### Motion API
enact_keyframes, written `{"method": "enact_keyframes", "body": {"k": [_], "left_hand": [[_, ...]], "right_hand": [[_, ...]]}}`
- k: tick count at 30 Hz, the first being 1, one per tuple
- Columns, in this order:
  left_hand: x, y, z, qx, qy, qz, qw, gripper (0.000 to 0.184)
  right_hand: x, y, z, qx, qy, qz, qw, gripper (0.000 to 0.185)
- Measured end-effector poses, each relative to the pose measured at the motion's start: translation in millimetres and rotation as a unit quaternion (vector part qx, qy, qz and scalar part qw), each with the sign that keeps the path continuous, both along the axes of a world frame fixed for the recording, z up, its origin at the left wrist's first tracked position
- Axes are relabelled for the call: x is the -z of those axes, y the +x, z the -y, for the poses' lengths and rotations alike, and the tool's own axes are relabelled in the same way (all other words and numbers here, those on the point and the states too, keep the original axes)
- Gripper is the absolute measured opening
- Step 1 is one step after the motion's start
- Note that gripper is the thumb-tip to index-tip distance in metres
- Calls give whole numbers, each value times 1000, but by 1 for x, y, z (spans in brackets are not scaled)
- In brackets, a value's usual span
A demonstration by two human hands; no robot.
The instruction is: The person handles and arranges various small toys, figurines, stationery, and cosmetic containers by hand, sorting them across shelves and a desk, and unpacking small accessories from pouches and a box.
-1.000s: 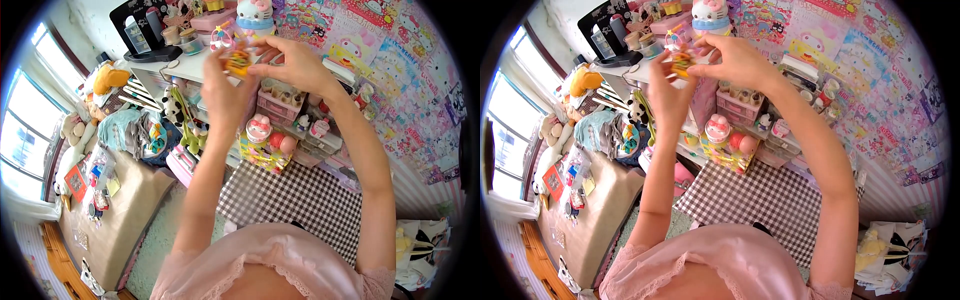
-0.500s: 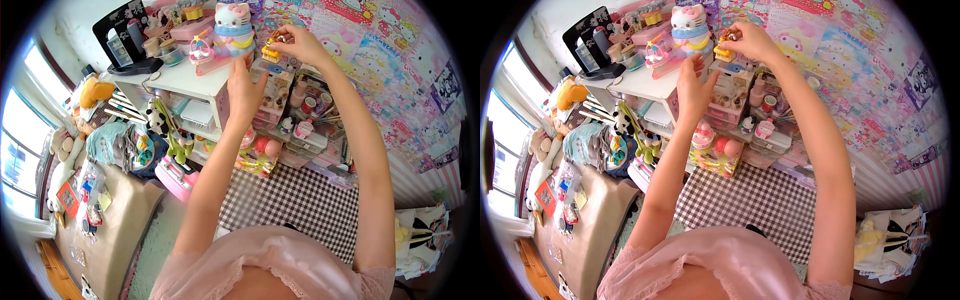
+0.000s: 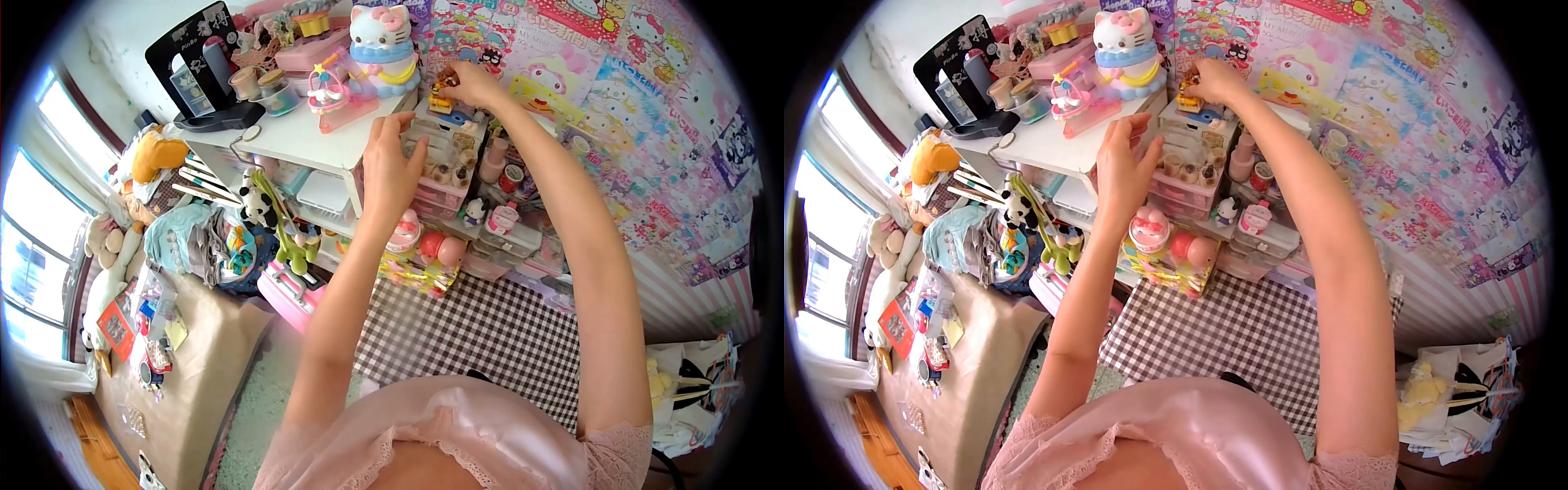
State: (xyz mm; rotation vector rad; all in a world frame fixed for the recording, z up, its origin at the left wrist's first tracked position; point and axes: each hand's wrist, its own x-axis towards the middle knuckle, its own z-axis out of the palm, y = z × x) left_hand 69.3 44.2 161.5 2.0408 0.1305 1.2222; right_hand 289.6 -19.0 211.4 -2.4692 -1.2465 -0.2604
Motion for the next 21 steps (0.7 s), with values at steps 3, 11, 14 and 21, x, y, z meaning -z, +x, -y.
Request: {"method": "enact_keyframes", "body": {"k": [3,11,14,21], "left_hand": [[3,1,0,2,15,-3,1000,31],[-10,-10,7,6,42,-12,999,30],[-24,-19,-1,-27,22,36,999,30],[-27,-21,-63,-260,91,65,959,74]], "right_hand": [[5,8,-1,-12,2,5,1000,52],[6,4,6,-13,49,-20,999,54],[5,0,7,-5,57,-15,998,55],[8,-1,11,-3,85,13,996,53]]}}
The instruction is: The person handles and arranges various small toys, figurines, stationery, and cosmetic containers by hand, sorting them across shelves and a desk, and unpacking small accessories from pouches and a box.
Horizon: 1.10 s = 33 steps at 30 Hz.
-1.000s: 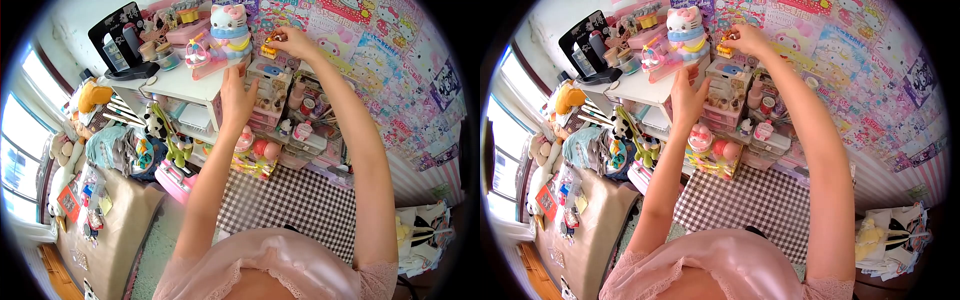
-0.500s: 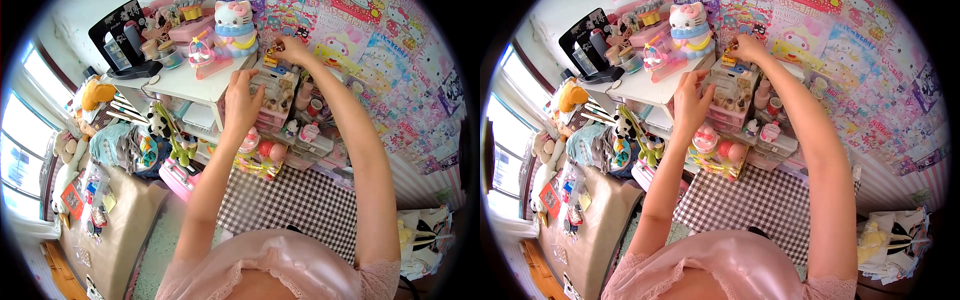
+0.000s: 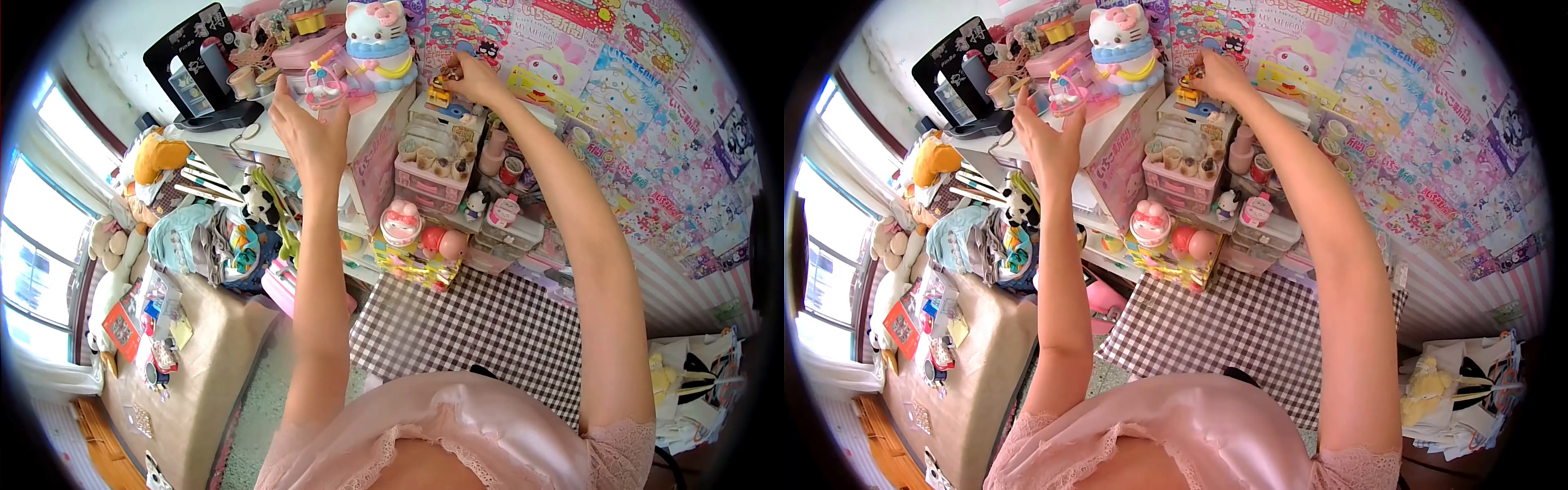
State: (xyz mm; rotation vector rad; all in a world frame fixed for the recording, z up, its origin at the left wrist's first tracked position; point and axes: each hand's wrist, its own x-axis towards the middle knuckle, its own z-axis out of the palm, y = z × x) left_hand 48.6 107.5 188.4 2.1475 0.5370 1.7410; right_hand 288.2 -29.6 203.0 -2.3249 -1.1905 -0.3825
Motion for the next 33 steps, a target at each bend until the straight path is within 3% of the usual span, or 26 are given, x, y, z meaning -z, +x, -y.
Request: {"method": "enact_keyframes", "body": {"k": [5,7,13,17,20,26,31,33], "left_hand": [[11,9,-11,-1,-10,-53,999,86],[10,9,-9,8,-69,-86,994,89],[13,11,-13,0,-73,-93,993,90],[7,7,-6,22,-104,-86,991,84],[4,4,-4,33,-138,-100,985,84],[7,5,-4,5,-65,-77,995,80],[6,3,-5,15,-108,-105,988,77],[10,7,-7,19,-106,-93,990,77]], "right_hand": [[-3,-4,2,-11,6,-12,1000,44],[-2,-2,2,-19,7,-11,1000,44],[10,18,-2,-68,27,-25,997,44],[17,31,-7,-130,45,-102,985,42],[12,22,-5,-80,40,-80,993,42],[8,2,1,-42,54,-46,997,48],[-5,-12,11,-20,34,-22,999,52],[-10,-33,20,-56,110,-4,992,45]]}}
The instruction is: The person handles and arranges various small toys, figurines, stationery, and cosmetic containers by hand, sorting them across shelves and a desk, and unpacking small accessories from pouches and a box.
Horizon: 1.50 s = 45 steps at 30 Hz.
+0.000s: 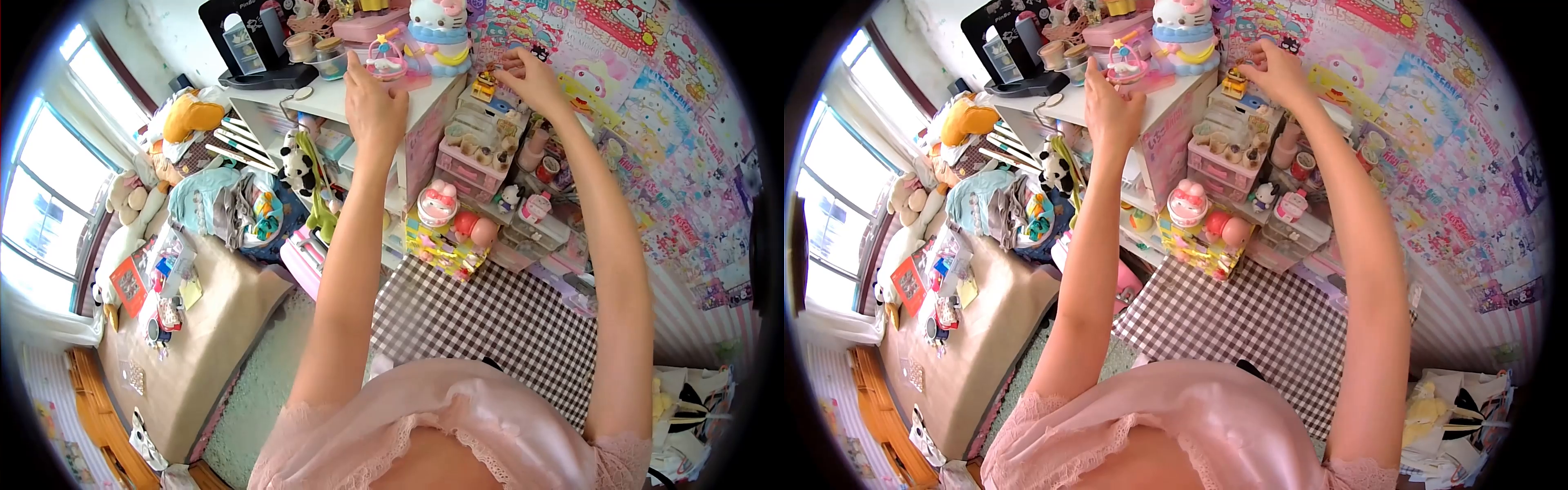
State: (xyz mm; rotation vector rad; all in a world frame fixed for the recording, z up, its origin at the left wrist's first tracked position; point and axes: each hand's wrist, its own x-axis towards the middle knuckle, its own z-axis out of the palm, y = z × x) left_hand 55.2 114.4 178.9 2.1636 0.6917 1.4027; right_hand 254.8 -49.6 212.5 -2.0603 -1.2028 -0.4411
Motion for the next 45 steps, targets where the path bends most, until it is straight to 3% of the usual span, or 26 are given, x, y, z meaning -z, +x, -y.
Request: {"method": "enact_keyframes", "body": {"k": [3,5,6,8,13,18,22,23,24,25,26,28,29,32,34,36,38,40,42,44,45], "left_hand": [[8,-5,0,-41,81,45,995,68],[11,-22,-5,146,-74,278,946,52],[21,-33,-7,63,-58,298,951,40],[50,-54,-8,17,-119,353,928,35],[102,-70,4,14,-209,294,933,28],[110,-75,4,28,-193,250,948,25],[161,-76,-28,-44,-237,175,955,26],[165,-74,-30,-20,-320,195,927,28],[169,-73,-32,4,-400,214,891,31],[174,-69,-31,11,-438,207,875,46],[166,-67,-25,11,-439,206,875,46],[153,-60,-17,0,-524,133,841,68],[179,-45,-36,-48,-480,89,871,83],[186,-36,-46,-44,-474,53,878,84],[189,-35,-54,-29,-489,46,871,80],[195,-37,-57,15,-498,110,860,77],[196,-40,-55,16,-487,107,867,76],[195,-44,-47,-55,-490,131,860,76],[187,-50,-39,-38,-506,154,848,73],[180,-57,-34,21,-567,211,796,67],[177,-63,-32,20,-567,211,796,67]], "right_hand": [[-7,-48,17,-68,56,-15,996,37],[-6,-89,35,-82,78,-20,993,34],[-5,-105,44,-93,105,-24,990,31],[6,-128,65,-81,110,-71,988,30],[31,-135,72,-54,82,-134,986,26],[28,-155,64,-83,96,-131,983,26],[36,-179,68,-117,106,-140,977,26],[43,-184,69,-114,110,-145,977,26],[48,-190,70,-114,111,-145,977,26],[52,-196,72,-118,110,-171,972,26],[57,-201,73,-123,109,-196,967,26],[67,-209,77,-127,113,-209,963,25],[72,-213,81,-125,105,-231,959,25],[83,-220,91,-124,111,-288,943,23],[95,-218,98,-92,98,-287,948,21],[103,-219,102,-84,112,-293,946,21],[113,-218,105,-82,99,-296,946,22],[115,-221,104,-82,104,-301,944,23],[119,-223,103,-80,97,-319,939,24],[121,-226,100,-92,103,-329,934,24],[121,-226,99,-104,109,-336,930,23]]}}
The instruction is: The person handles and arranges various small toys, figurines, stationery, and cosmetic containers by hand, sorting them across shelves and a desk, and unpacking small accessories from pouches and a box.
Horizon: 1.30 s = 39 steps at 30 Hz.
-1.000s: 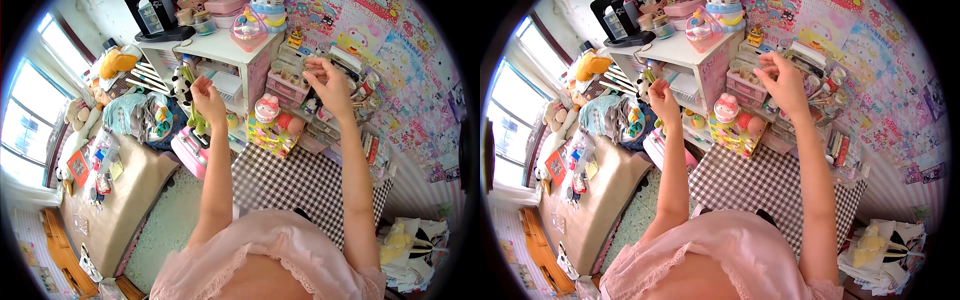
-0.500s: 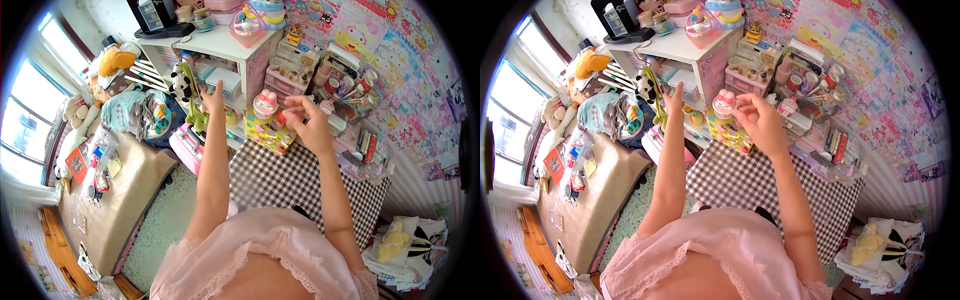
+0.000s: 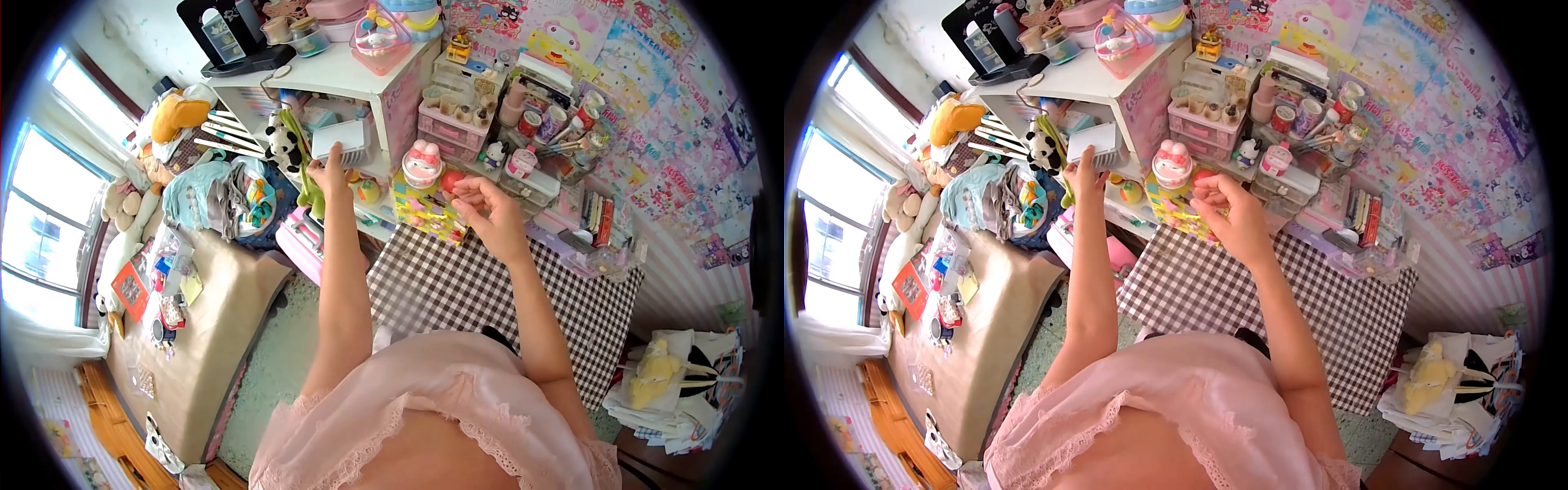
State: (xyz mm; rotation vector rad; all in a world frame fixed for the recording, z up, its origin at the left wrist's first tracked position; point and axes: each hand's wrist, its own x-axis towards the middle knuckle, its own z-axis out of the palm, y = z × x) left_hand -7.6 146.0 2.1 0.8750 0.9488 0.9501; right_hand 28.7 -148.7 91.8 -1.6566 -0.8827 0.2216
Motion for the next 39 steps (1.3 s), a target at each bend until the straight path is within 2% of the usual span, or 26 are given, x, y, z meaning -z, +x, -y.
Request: {"method": "enact_keyframes", "body": {"k": [2,3,5,7,9,11,13,14,18,19,23,25,27,28,33,35,37,39], "left_hand": [[-3,-13,1,38,-52,117,991,69],[-2,-20,-2,38,-51,117,991,69],[1,-36,-6,100,-131,188,968,67],[-30,-57,21,77,-165,181,967,63],[-53,-76,43,153,-168,207,952,70],[-60,-89,59,173,-174,212,946,71],[-67,-99,77,240,-180,221,928,70],[-71,-102,87,255,-186,212,925,70],[-75,-102,129,259,-197,194,926,68],[-68,-98,136,277,-162,193,927,66],[-73,-76,195,274,-89,142,947,59],[-79,-62,228,284,-80,114,949,54],[-83,-50,266,325,-12,83,942,50],[-81,-43,281,344,-12,65,937,48],[-68,-16,356,429,-11,47,902,49],[-61,-6,379,444,-117,53,887,51],[-52,1,400,453,-124,45,882,52],[-47,7,419,485,-147,36,861,51]], "right_hand": [[0,-2,-1,-3,-5,-4,1000,23],[0,-2,-1,-6,-12,-9,1000,23],[2,-2,-4,-21,-5,-8,1000,23],[4,-5,-8,-40,1,-11,999,24],[3,-11,-13,-56,-20,-70,996,25],[2,-17,-18,-84,2,-98,992,31],[11,-19,-23,-108,49,-101,988,38],[10,-21,-21,-109,64,-87,988,48],[5,-29,-4,-97,68,-69,991,60],[6,-29,4,-114,99,-61,987,62],[3,-25,54,-88,77,-153,981,73],[7,-19,82,-51,86,-174,980,79],[14,-11,110,-10,68,-259,963,84],[15,-8,124,27,73,-253,964,88],[30,10,208,92,61,-266,958,80],[33,16,239,140,49,-282,948,78],[36,18,267,151,62,-294,942,77],[41,21,293,154,67,-311,935,66]]}}
